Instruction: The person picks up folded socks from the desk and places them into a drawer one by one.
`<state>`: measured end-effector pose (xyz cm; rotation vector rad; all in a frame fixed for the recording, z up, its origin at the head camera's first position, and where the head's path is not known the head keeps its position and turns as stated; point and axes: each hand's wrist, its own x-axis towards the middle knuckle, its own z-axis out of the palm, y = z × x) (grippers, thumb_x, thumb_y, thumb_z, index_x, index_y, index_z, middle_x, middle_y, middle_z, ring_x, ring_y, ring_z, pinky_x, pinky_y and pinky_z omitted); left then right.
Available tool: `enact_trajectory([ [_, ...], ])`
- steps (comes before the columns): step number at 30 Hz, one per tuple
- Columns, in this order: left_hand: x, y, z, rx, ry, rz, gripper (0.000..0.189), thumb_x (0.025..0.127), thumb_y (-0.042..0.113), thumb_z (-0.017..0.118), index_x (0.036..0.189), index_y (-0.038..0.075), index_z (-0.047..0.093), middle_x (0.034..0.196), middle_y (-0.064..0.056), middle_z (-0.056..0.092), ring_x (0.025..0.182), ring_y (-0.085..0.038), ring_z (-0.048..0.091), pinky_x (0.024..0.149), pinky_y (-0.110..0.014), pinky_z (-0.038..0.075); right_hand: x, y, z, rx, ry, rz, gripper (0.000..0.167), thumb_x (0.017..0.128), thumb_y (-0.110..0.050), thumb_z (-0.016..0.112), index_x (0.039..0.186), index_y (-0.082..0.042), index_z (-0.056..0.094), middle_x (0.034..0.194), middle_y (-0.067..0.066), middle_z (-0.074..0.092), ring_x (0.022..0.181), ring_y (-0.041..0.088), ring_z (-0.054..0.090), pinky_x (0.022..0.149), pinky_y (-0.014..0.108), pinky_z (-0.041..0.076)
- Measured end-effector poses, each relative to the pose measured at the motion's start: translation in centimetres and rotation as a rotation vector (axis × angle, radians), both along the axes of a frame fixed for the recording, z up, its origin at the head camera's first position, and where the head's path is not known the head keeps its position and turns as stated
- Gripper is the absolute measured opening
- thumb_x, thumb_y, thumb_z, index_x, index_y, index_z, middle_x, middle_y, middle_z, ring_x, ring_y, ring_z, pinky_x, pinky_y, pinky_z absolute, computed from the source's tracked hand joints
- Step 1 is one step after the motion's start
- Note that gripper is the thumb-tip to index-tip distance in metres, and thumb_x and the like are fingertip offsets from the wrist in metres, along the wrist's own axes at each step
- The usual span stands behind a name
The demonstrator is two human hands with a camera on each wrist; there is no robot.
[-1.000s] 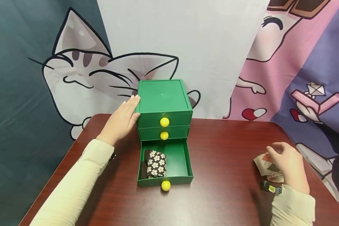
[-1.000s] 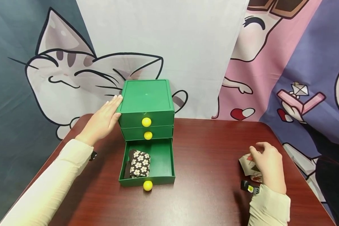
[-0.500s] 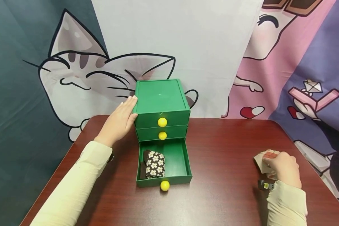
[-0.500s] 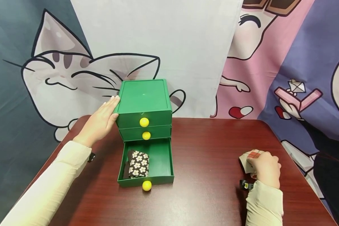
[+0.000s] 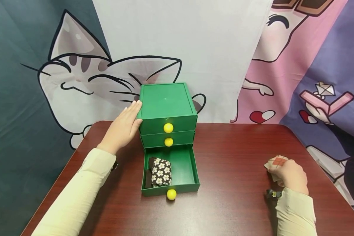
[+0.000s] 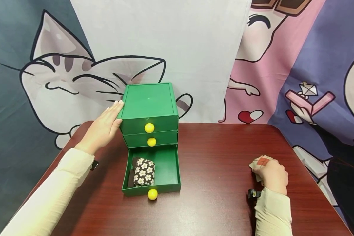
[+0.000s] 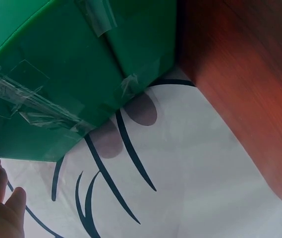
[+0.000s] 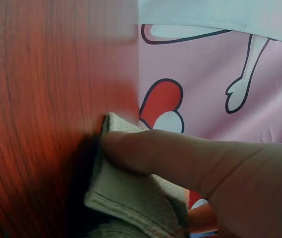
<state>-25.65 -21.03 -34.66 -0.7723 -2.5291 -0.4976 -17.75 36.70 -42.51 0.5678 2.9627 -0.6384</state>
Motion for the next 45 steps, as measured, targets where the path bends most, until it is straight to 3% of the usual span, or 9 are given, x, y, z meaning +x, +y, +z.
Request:
enact_trajectory([
  [8, -0.1, 0.0, 0.0, -0.002, -0.002, 0.008, 0.056, 0.108, 0.020, 0.047, 0.156, -0.005, 0.032, 0.161, -0.020, 0.034, 0.149, -0.038, 0.030, 0.125, -0.048, 0.019, -0.2, 0.4, 0.0, 0.028, 0.090, -0.061, 0.058, 0.081, -0.037, 0.078, 0.095, 0.016, 0.058, 0.090, 0.041, 0.062, 0.083, 0.060, 0.061, 0.053, 0.057, 0.050],
  [13, -0.1, 0.0, -0.1, -0.007, 0.001, 0.007, 0.056, 0.110, 0.025, 0.044, 0.156, -0.005, 0.032, 0.160, -0.020, 0.034, 0.149, -0.038, 0.030, 0.124, -0.049, 0.020, -0.3, 0.2, -0.2, 0.000, 0.141, -0.042, 0.059, 0.082, -0.037, 0.078, 0.102, 0.015, 0.056, 0.090, 0.036, 0.063, 0.081, 0.056, 0.061, 0.058, 0.056, 0.051],
  [19, -0.1, 0.0, 0.0, 0.002, 0.004, -0.001, 0.056, 0.110, 0.025, 0.044, 0.156, -0.005, 0.032, 0.160, -0.021, 0.035, 0.150, -0.036, 0.029, 0.125, -0.047, 0.018, -0.8, -0.5, -0.5, -0.096, 0.240, -0.037, 0.075, 0.084, -0.037, 0.080, 0.127, 0.017, 0.051, 0.104, 0.036, 0.063, 0.091, 0.052, 0.060, 0.073, 0.057, 0.051],
  [24, 0.0, 0.1, 0.0, 0.003, 0.002, 0.001, 0.056, 0.109, 0.023, 0.046, 0.156, -0.004, 0.032, 0.160, -0.020, 0.035, 0.150, -0.037, 0.029, 0.125, -0.048, 0.019, -1.0, -1.5, -0.3, -0.162, 0.305, -0.053, 0.079, 0.086, -0.038, 0.078, 0.136, 0.015, 0.047, 0.115, 0.037, 0.060, 0.100, 0.051, 0.058, 0.078, 0.054, 0.050],
  [33, 0.1, 0.0, 0.1, 0.000, -0.012, 0.004, 0.056, 0.110, 0.026, 0.042, 0.156, -0.005, 0.031, 0.161, -0.021, 0.034, 0.151, -0.034, 0.027, 0.126, -0.046, 0.017, -1.3, -4.9, 0.6, -0.186, 0.391, 0.011, 0.076, 0.085, -0.044, 0.080, 0.133, 0.009, 0.054, 0.115, 0.032, 0.065, 0.099, 0.046, 0.061, 0.076, 0.047, 0.050],
  [45, 0.1, 0.0, 0.1, 0.002, -0.014, 0.007, 0.057, 0.111, 0.030, 0.040, 0.157, -0.003, 0.032, 0.161, -0.019, 0.034, 0.152, -0.031, 0.025, 0.125, -0.048, 0.018, -1.4, -10.7, 1.3, -0.226, 0.505, 0.089, 0.066, 0.082, -0.034, 0.085, 0.129, 0.004, 0.060, 0.110, 0.026, 0.070, 0.096, 0.041, 0.066, 0.079, 0.047, 0.053],
])
